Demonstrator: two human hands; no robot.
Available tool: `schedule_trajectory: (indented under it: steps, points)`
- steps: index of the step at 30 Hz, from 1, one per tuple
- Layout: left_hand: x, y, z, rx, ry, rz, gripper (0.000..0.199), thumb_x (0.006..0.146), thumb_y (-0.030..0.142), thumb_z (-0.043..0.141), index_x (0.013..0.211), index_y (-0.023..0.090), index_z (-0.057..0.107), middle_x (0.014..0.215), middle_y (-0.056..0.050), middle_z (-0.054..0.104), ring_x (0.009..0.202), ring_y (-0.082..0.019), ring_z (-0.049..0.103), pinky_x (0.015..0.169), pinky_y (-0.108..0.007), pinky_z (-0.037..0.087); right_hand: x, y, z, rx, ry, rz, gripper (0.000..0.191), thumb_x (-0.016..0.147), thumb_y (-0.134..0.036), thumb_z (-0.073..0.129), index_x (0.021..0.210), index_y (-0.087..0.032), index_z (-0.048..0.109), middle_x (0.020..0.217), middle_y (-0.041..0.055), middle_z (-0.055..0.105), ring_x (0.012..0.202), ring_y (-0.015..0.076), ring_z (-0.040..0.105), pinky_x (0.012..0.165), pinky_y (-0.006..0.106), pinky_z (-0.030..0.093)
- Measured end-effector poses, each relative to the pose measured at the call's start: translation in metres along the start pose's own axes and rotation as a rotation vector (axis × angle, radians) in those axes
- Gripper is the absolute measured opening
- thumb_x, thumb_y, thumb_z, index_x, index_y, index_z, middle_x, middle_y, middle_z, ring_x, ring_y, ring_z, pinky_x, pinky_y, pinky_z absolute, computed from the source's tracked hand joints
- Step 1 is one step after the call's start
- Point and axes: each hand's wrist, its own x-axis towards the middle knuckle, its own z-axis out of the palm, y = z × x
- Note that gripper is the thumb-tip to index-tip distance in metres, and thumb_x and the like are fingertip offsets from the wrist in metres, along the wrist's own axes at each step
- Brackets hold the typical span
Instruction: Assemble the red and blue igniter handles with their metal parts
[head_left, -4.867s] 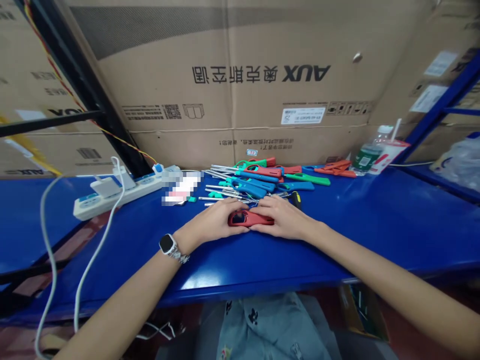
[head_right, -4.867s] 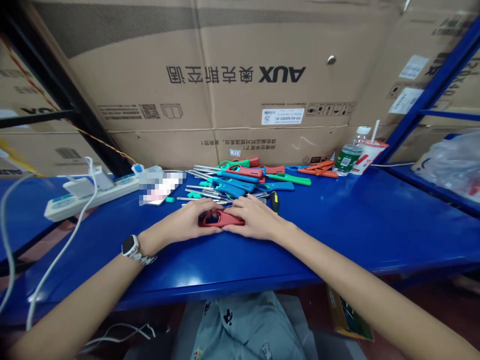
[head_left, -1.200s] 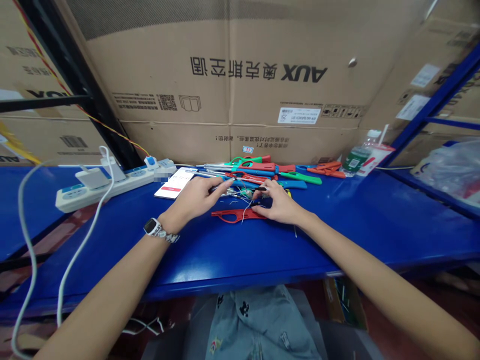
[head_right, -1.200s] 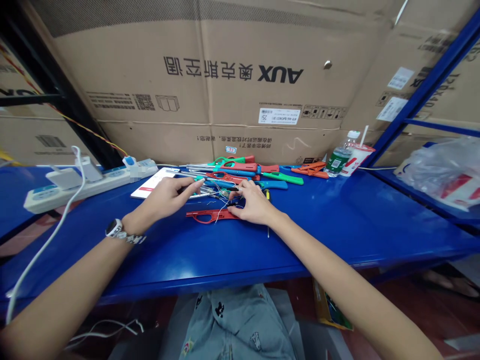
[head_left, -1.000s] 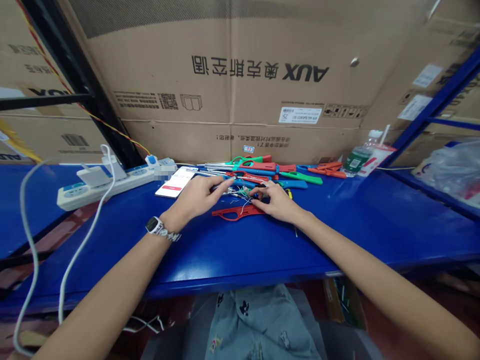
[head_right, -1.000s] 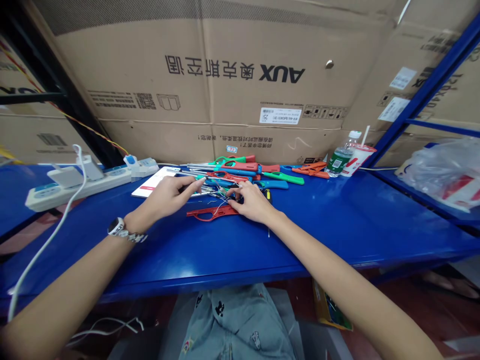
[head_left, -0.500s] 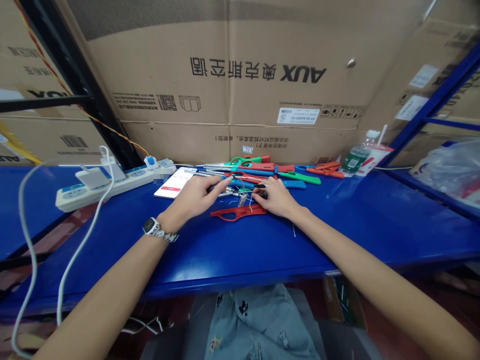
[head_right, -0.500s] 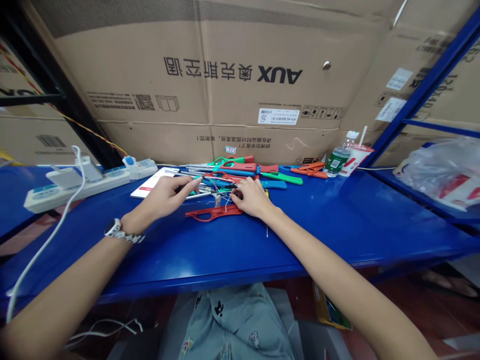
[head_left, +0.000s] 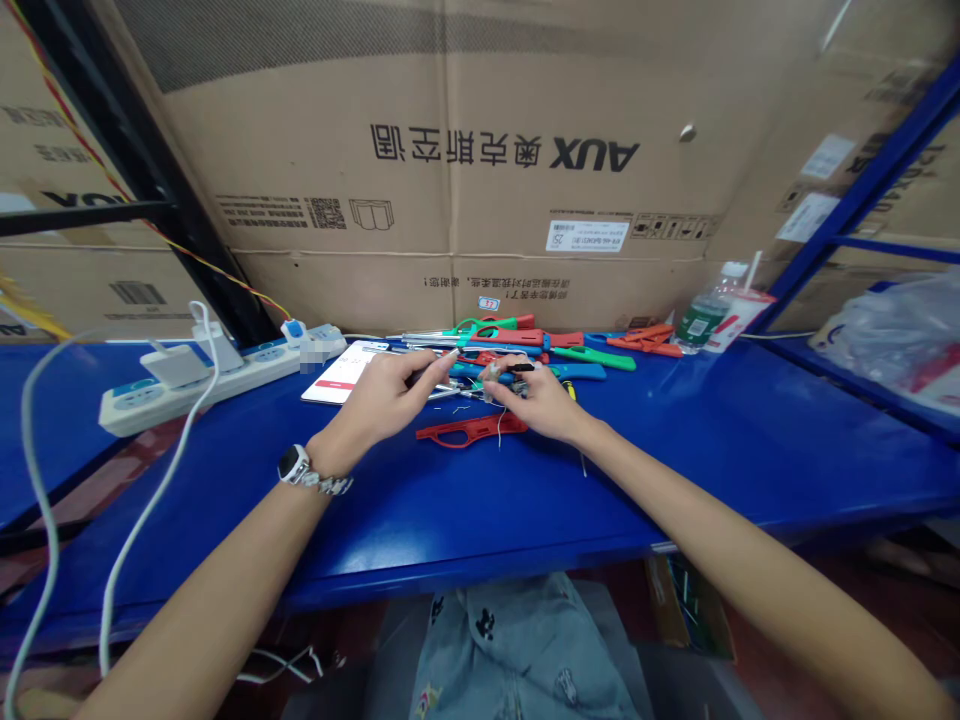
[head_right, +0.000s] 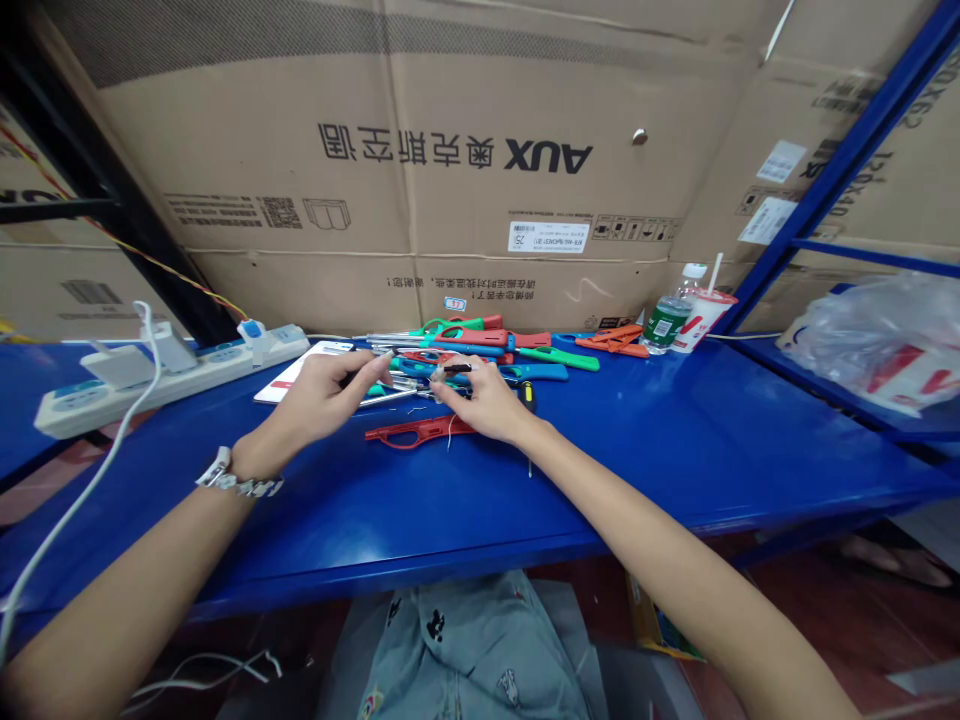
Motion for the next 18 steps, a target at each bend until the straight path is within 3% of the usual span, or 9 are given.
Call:
schedule_trajectory:
  steps: [4,10,15,18]
  points:
    - [-0.002,-0.005,-0.004,0.018,-0.038,-0.004,0.049,0.105,0.049,0.043,0.073,0.019,0.065,0.055,0.003,0.049,0.052,-0.013,0.044,0.055,-0.029,0.032,-0.009,0.007,-0.015,0.050,0.036,0.050,0.015,0.097,-0.031,0.057,0.103,-0.021,0.066,0.094,0.0052,0.073,0.083,0.0207,0.065,0.083,0.040,0.052]
    - [-0.002,-0.006,-0.006,0.035,-0.027,-0.005,0.049,0.106,0.049,0.042,0.074,0.019,0.064,0.057,0.002,0.053,0.053,-0.013,0.045,0.055,-0.030,0.032,-0.015,0.017,-0.025,-0.278,-0.118,-0.016,0.040,0.080,-0.010,0.065,0.117,-0.025,0.070,0.113,0.0082,0.066,0.112,0.0281,0.057,0.101,0.051,0.042]
    - [-0.002,-0.005,-0.008,0.017,-0.002,-0.006,0.050,0.105,0.049,0.042,0.073,0.018,0.065,0.053,0.004,0.047,0.049,-0.012,0.041,0.054,-0.030,0.029,-0.007,0.021,-0.020,-0.436,-0.178,-0.048,0.012,0.091,-0.023,0.070,0.100,-0.025,0.076,0.102,0.0078,0.065,0.106,0.0277,0.055,0.098,0.050,0.039]
    - [-0.002,-0.005,-0.008,-0.007,0.025,-0.006,0.051,0.105,0.050,0.043,0.071,0.018,0.065,0.053,0.004,0.045,0.048,-0.011,0.039,0.053,-0.030,0.029,0.000,0.022,-0.023,-0.435,-0.160,-0.073,0.009,0.094,-0.023,0.067,0.092,-0.023,0.076,0.091,0.0057,0.069,0.097,0.0251,0.059,0.093,0.045,0.039]
